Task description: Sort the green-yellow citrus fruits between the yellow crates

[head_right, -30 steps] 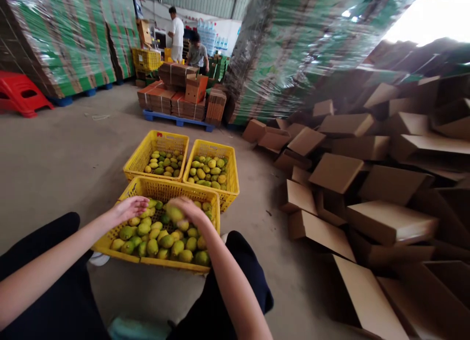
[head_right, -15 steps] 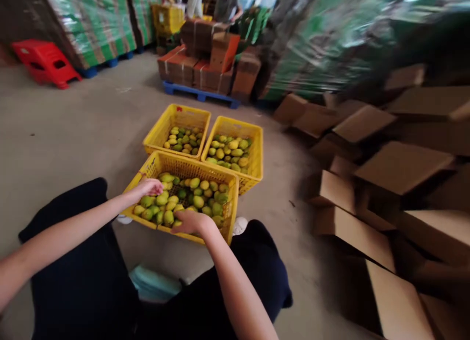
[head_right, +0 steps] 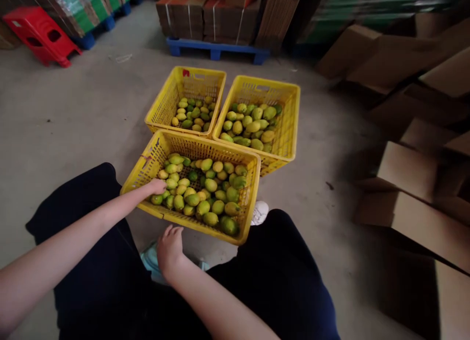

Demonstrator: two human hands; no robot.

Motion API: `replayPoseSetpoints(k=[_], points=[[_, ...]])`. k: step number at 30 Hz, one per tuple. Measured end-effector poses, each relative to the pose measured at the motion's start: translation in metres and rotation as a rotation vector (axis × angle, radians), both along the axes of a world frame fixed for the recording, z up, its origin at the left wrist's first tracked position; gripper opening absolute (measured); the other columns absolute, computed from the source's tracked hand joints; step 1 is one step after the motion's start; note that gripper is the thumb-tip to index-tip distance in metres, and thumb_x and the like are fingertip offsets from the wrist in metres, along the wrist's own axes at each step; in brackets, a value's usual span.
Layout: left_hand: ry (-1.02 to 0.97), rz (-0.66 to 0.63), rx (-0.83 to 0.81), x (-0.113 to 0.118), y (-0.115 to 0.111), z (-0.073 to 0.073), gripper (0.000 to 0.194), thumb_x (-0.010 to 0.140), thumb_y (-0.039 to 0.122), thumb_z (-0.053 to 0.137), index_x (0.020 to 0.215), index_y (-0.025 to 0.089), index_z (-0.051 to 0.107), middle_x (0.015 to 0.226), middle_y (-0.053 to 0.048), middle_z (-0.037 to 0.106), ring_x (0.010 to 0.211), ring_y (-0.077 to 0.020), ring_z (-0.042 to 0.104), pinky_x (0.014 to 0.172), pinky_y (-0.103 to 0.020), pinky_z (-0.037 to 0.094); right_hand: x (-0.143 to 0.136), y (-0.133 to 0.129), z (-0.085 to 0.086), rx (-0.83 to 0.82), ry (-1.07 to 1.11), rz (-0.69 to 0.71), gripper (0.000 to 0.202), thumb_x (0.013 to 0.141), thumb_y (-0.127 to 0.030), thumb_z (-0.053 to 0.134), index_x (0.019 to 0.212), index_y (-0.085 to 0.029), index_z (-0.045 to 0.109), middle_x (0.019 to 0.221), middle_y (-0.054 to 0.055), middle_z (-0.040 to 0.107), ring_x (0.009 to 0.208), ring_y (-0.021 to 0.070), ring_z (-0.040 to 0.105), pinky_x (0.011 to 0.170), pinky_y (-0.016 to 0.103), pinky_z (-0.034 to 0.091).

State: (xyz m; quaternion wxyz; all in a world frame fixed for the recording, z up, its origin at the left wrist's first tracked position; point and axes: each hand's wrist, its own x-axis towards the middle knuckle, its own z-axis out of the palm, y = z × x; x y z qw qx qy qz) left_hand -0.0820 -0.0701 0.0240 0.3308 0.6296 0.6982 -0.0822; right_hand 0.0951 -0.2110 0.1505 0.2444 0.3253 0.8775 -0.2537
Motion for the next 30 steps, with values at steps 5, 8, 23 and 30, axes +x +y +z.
replayPoseSetpoints(k=[5, 8, 23, 30], points=[[0.196, 0.009, 0.083, 0.006, 0.054, -0.014, 0.05, 0.087, 0.021, 0.053, 0.136, 0.011, 0.048, 0.143, -0.022, 0.047, 0.136, -0.0372, 0.041, 0.11, -0.047, 0.034, 0.009, 0.011, 0.011, -0.041, 0.037, -0.028, 0.043, 0.094, -0.01, 0.04, 0.133, -0.001, 0.058, 0.135, 0.03, 0.057, 0.125, 0.0383, 0.058, 0.101, 0.054, 0.047], [0.248, 0.038, 0.075, 0.008, 0.088, -0.026, 0.073, 0.084, 0.029, 0.061, 0.148, 0.012, 0.031, 0.153, -0.023, 0.032, 0.138, -0.0395, 0.038, 0.107, -0.045, 0.038, 0.01, 0.019, 0.016, -0.069, -0.064, -0.105, 0.049, 0.094, -0.005, 0.035, 0.14, 0.003, 0.049, 0.14, 0.032, 0.051, 0.132, 0.0384, 0.053, 0.106, 0.056, 0.043], [0.113, 0.131, -0.003, 0.003, 0.058, -0.046, 0.033, 0.084, 0.033, 0.061, 0.108, 0.012, 0.053, 0.111, -0.017, 0.067, 0.118, -0.0348, 0.056, 0.096, -0.037, 0.043, 0.013, 0.025, 0.015, -0.127, -0.004, -0.203, 0.05, 0.093, -0.006, 0.036, 0.14, 0.003, 0.048, 0.141, 0.033, 0.05, 0.133, 0.0405, 0.051, 0.107, 0.059, 0.041], [-0.178, 0.174, -0.065, 0.018, 0.055, -0.033, 0.012, 0.077, 0.027, 0.063, 0.073, 0.017, 0.058, 0.08, -0.006, 0.07, 0.101, -0.0244, 0.062, 0.091, -0.028, 0.043, 0.01, 0.029, 0.016, -0.052, 0.074, -0.253, 0.046, 0.092, -0.005, 0.037, 0.134, -0.001, 0.056, 0.138, 0.033, 0.053, 0.128, 0.0412, 0.055, 0.104, 0.062, 0.041]])
